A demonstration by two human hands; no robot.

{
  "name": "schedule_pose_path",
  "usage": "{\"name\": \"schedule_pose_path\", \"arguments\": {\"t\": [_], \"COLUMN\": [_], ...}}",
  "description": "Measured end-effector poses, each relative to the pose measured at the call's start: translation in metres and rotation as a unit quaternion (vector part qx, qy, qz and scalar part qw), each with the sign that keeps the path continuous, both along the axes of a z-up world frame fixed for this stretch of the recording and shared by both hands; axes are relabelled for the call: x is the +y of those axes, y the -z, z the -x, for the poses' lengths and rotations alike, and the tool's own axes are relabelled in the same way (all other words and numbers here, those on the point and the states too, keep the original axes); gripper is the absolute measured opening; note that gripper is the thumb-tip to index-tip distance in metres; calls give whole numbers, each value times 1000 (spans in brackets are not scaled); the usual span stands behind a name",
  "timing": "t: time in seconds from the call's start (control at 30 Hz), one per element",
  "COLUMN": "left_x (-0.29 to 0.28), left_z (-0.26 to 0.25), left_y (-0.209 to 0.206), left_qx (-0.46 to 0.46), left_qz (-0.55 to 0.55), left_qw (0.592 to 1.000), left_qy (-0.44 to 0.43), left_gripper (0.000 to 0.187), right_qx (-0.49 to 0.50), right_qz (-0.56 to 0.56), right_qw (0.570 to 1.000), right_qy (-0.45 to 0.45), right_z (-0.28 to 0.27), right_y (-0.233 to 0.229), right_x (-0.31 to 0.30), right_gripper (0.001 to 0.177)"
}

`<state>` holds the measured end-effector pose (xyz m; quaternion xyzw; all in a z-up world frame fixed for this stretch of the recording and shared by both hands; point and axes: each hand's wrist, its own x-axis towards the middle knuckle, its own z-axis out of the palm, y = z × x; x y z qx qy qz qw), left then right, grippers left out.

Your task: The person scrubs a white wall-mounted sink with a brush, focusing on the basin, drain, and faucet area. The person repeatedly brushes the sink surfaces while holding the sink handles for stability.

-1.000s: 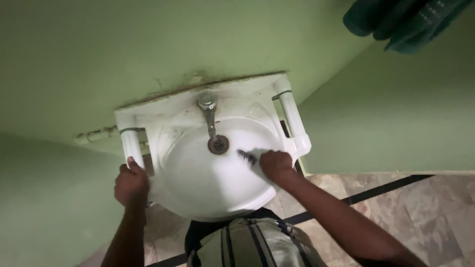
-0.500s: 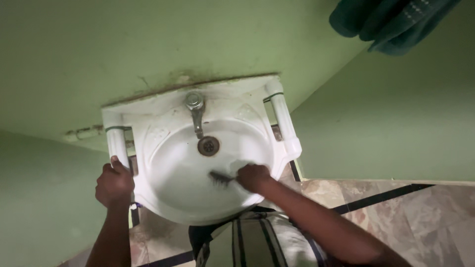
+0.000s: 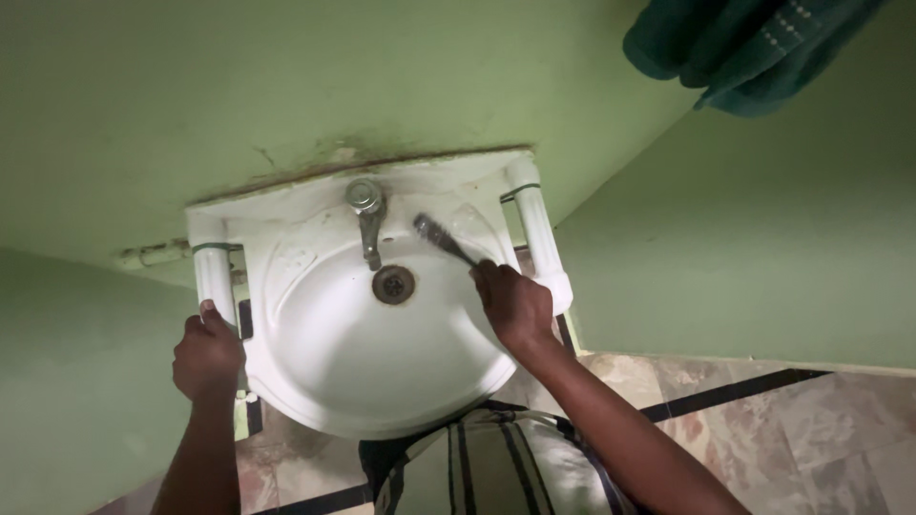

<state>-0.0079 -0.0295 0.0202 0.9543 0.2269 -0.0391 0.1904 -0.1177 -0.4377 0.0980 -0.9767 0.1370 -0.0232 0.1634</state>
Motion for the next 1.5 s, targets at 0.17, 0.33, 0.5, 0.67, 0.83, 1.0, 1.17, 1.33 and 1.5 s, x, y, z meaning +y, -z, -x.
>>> {"name": "schedule_pose_path", "arguments": {"t": [0.17, 0.33, 0.5, 0.67, 0.83, 1.0, 1.17, 1.33, 1.5], "left_x": [-2, -3, -2, -1, -2, -3, -2, -3, -4], "left_z": [-1, 0, 0, 1, 0, 2, 3, 3, 3], "left_y": [-2, -1, 2, 2, -2, -2, -3, -7, -9], "left_qx": [4, -18, -24, -26, -10, -13, -18, -15, -10], "left_qz": [7, -5, -5, -1, 12, 23, 20, 24, 15], "left_qw": [1000, 1000, 1000, 1000, 1000, 1000, 1000, 1000, 1000], "left_qy": [8, 1, -6, -4, -3, -13, -7, -1, 0], "left_gripper": [65, 65, 64, 63, 63, 63, 63, 65, 65], "right_qx": [-23, 29, 8, 63, 65, 97, 14, 62, 102], "right_qz": [1, -39, -99, -80, -109, -85, -68, -103, -50], "right_qw": [1000, 994, 987, 994, 988, 985, 997, 990, 993], "right_qy": [19, -100, -128, 41, -89, -117, 22, -72, 30], "right_z": [-9, -21, -23, -18, -23, -31, -20, -21, -18], "right_y": [13, 28, 31, 25, 30, 21, 11, 5, -9], "right_x": [-24, -4, -11, -31, 5, -9, -30, -33, -34], "right_gripper": [42, 63, 58, 68, 61, 56, 52, 55, 63]}}
